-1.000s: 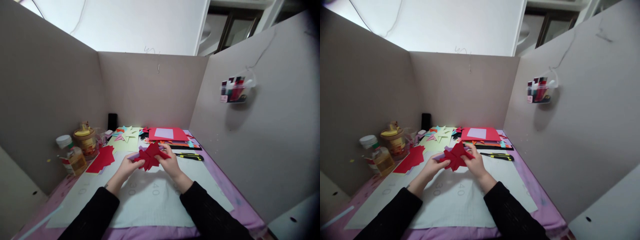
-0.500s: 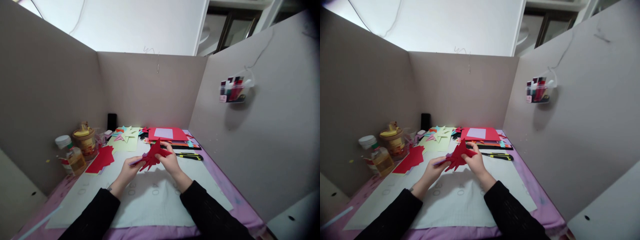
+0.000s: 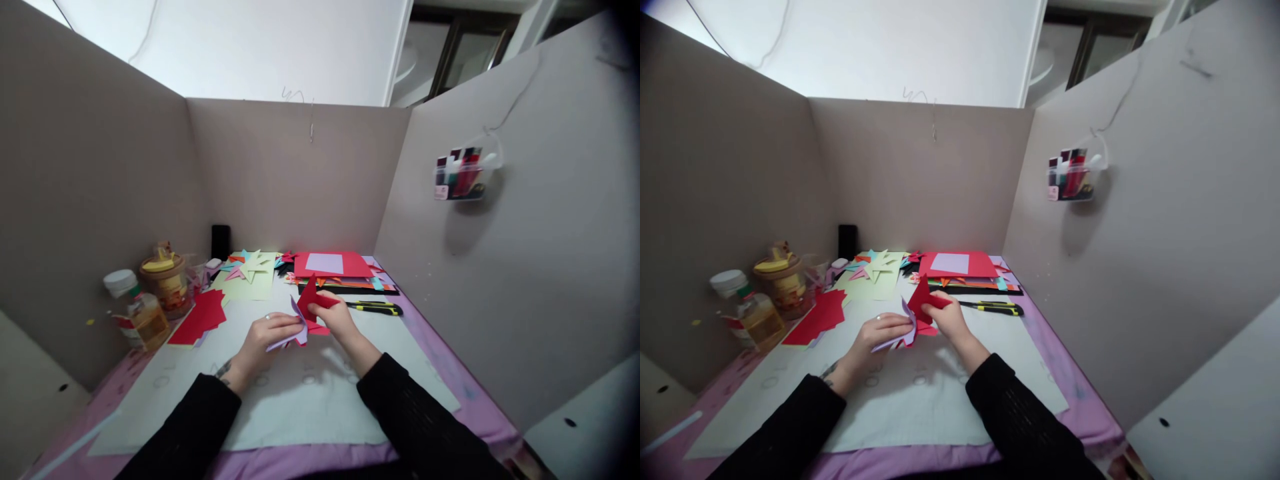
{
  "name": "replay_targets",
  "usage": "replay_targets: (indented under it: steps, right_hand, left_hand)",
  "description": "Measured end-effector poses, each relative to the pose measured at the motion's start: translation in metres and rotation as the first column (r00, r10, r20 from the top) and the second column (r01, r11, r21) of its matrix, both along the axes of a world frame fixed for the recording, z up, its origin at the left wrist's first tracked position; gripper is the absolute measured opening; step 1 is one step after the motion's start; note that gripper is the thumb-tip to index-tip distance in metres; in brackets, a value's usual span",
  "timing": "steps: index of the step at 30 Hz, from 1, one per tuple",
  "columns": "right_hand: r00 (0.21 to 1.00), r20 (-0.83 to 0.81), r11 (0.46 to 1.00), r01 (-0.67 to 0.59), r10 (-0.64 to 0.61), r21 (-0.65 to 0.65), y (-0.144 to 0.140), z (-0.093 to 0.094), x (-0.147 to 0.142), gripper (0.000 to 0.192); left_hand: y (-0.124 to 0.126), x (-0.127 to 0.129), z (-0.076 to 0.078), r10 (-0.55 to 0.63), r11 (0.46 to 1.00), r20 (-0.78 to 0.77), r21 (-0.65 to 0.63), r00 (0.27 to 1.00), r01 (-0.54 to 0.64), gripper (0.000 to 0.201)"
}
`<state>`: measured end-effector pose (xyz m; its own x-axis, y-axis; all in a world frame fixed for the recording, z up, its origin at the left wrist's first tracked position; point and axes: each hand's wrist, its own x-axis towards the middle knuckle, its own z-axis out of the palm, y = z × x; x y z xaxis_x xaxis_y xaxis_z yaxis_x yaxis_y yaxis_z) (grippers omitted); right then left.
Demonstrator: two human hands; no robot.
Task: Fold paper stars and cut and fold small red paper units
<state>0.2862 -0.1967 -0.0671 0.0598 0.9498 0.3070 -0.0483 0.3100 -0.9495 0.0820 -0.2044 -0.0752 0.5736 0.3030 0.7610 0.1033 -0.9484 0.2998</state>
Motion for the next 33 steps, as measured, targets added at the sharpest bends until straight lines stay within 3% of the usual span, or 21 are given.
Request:
replay_targets:
  steps: [4,14,19,23,25,28,33]
  right_hand:
    - [0.999,0.026,1.0,-0.019,0.019,-0.013,0.0,0.001,0.003,0.016]
    - [0.99,-0.015,0.986,-0.141,0.14,-0.086,0.006,-0.013,0.009,0.017]
    - [0.978,-0.048,0.97,-0.208,0.204,-0.123,0.007,-0.008,0.015,0.025]
    - [0.98,0.059,0.98,-0.185,0.189,-0.07,0.003,-0.001,0.021,0.024]
    - [0.976,0.142,0.986,-0.168,0.164,0.015,-0.001,0.003,0.022,0.023]
    - [0.969,0.203,0.983,-0.162,0.142,0.085,-0.005,0.006,0.021,0.027]
    - [0.953,0.255,0.976,-0.194,0.164,0.095,-0.01,0.008,0.015,0.026]
  left_hand:
    - [-0.002,-0.001,0.001,0.0,1.0,-0.054,-0.02,0.999,-0.001,0.029]
    - [-0.009,-0.002,0.015,-0.008,0.968,-0.221,-0.247,0.975,-0.048,0.026]
    - [-0.009,-0.005,0.012,0.061,0.938,-0.134,-0.331,0.989,-0.103,0.022]
    - [-0.004,-0.005,0.008,0.096,0.905,0.028,-0.419,0.995,-0.075,0.017]
    - [-0.001,-0.004,0.007,0.185,0.869,0.094,-0.481,0.978,-0.118,0.014]
    - [0.002,-0.003,0.006,0.304,0.769,0.126,-0.618,0.944,-0.165,0.012]
    - [0.01,-0.003,0.002,0.332,0.585,0.192,-0.81,0.924,-0.042,0.019]
